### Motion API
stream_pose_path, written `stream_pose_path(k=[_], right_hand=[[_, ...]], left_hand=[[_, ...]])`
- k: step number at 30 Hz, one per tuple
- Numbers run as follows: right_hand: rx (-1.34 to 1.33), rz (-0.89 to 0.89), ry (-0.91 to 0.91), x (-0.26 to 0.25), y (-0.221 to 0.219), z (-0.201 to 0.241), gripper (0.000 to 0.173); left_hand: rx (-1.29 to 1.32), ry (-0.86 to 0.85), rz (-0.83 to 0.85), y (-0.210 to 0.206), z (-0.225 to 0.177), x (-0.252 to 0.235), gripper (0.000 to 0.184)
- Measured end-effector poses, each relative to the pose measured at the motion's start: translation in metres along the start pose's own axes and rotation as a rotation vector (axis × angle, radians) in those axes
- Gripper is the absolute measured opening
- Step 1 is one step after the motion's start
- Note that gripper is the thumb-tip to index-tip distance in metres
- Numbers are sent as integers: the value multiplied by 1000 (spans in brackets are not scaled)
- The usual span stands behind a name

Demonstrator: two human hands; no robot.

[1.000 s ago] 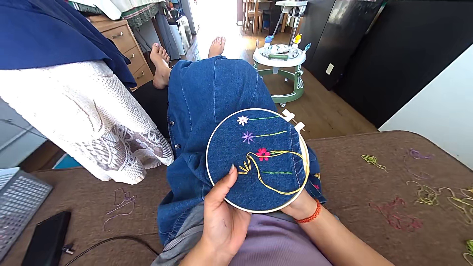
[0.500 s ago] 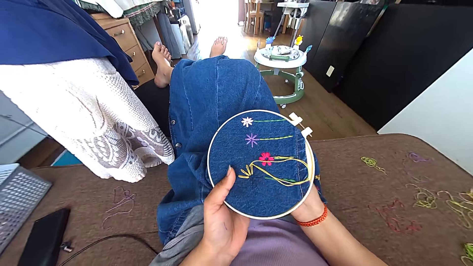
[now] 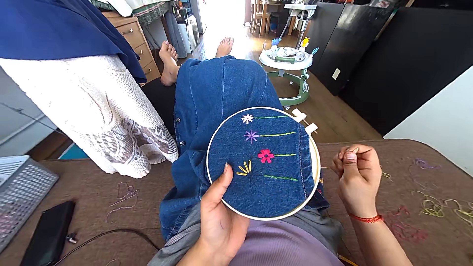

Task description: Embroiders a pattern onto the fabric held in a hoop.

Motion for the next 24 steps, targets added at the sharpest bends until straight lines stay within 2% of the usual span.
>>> stream_pose_path(k=[2,5,7,11,12,15,19,22,24], right_hand=[[249,0,172,-1,7,-12,5],[532,24,374,0,6,-20,22],[560,63,424,3,-2,-19,24],[290,241,356,23,-34,4,15],[227,305,342,31,-43,13,17],[22,401,271,49,-67,35,38],[-266,408,95,59,-85,50,62],[-304,364,39,63,-90,51,65],[-249,347,12,63,-90,53,60]], left_hand=[[-2,10,-2,0,0,1,28],[-8,14,-1,2,1,0,27],[-14,8,-3,1,0,0,28],[-84,-18,-35,-1,1,1,26],[-106,-21,-41,0,3,1,26],[-171,-35,-56,2,6,2,28],[-223,-64,-115,3,8,2,32],[-241,-86,-132,3,8,2,31],[-247,-91,-143,3,9,2,31]])
Point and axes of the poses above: each hand's wrist, its own x-axis away from the middle knuckle, its own y-axis out of the back of the hand, z = x × y, the point moved 1 cm from there along -x, towards the middle knuckle
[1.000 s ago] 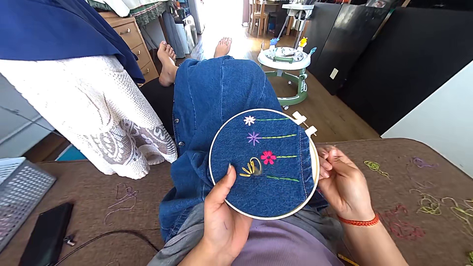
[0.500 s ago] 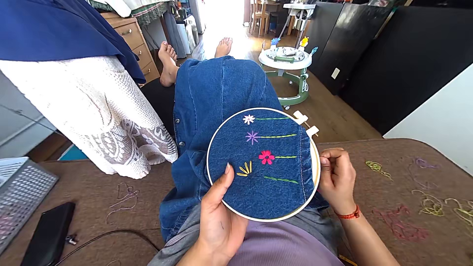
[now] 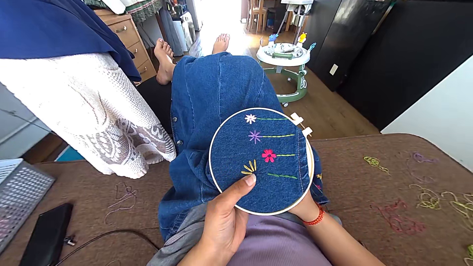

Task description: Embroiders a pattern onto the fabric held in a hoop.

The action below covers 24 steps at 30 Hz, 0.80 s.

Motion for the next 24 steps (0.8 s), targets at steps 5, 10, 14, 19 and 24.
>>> stream_pose_path(k=[5,10,14,19,24], right_hand=[[114,7,-250,-19,-8,31,43],[65,27,-165,-10,-4,12,51],[135,25,-200,-19,-7,25,46],[61,6,-133,-12,-4,14,46],[27,45,-95,-2,1,1,48]], left_hand=[[-30,-17,-25,-1,1,0,29],[-42,-9,-44,-2,1,0,29],[-36,-7,-35,-2,1,0,30],[-23,-6,-32,-2,1,0,31],[-39,-3,-32,-1,0,-1,31]])
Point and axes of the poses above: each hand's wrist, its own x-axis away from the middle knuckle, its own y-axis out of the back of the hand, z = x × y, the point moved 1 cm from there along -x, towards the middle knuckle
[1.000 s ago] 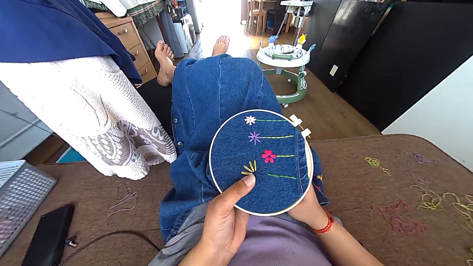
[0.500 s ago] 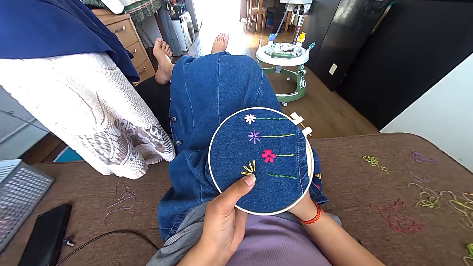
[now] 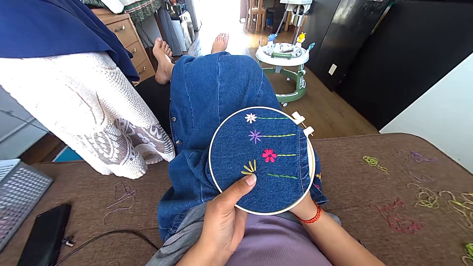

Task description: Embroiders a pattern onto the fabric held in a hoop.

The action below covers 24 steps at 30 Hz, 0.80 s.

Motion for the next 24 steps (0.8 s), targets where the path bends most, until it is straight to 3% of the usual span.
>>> stream_pose_path(k=[1,5,9,12,15,18,21,24], right_hand=[[2,10,38,2,1,-6,47],[45,-14,-158,-16,-7,31,38],[107,18,12,-11,-4,15,44],[85,13,-18,-3,-1,6,49],[-261,-88,-97,3,-4,0,49],[-767,-88,-294,-1,-5,7,33],[-854,-195,-417,-8,-1,8,18],[-910,-184,-403,-18,13,8,44]], left_hand=[[-1,2,0,0,0,0,31],[0,3,-5,-1,0,0,29],[-9,-2,-10,-1,0,0,30],[-8,0,-11,-1,1,0,30],[-11,6,-11,-1,1,0,29],[-21,9,-22,-2,2,-1,28],[-26,-3,-22,-1,3,-3,28],[-40,-23,-24,2,5,-7,28]])
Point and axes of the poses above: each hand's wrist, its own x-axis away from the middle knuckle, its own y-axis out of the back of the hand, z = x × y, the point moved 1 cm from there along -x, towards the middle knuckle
